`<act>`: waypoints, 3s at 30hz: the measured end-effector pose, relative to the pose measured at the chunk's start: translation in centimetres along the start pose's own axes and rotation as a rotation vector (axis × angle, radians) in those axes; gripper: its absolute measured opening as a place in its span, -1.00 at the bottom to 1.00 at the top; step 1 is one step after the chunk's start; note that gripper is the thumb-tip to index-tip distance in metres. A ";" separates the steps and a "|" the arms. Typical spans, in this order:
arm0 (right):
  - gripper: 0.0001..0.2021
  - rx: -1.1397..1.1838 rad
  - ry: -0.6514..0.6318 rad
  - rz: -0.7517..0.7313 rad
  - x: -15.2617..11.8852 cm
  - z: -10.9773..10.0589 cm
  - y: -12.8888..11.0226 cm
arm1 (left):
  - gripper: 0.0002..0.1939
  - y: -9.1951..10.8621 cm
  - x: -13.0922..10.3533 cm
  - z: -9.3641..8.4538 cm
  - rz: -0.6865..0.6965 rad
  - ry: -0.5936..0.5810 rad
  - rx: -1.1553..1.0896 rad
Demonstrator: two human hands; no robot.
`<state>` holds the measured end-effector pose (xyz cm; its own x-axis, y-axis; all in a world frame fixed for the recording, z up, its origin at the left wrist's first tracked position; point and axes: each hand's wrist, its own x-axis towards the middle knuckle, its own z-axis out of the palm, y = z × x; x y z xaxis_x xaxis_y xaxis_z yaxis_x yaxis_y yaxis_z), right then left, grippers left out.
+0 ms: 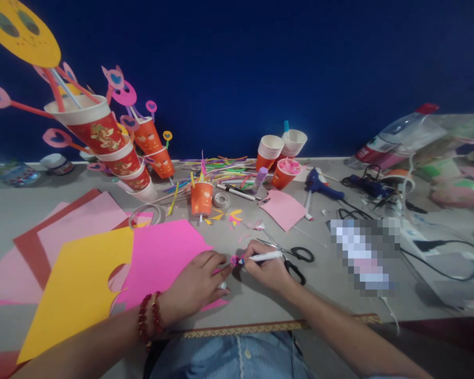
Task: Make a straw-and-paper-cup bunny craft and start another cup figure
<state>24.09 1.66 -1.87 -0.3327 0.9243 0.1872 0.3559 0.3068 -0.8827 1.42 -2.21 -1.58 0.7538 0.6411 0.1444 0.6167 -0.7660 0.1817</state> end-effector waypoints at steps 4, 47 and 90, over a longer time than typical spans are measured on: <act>-0.85 0.004 0.026 -0.002 0.0 0.0 0.1 | -0.51 0.1 0.0 -0.1 -0.004 -0.006 0.003; -0.87 0.011 -0.003 -0.013 -0.1 0.1 0.3 | -0.46 0.1 0.1 0.0 -0.017 -0.014 -0.002; -0.87 0.025 -0.019 0.001 0.0 0.1 0.3 | -0.48 0.2 0.2 -0.1 -0.006 -0.004 0.019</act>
<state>24.05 1.76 -2.16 -0.3494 0.9198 0.1785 0.3345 0.3004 -0.8932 1.68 -2.19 -1.39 0.7510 0.6453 0.1396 0.6251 -0.7631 0.1644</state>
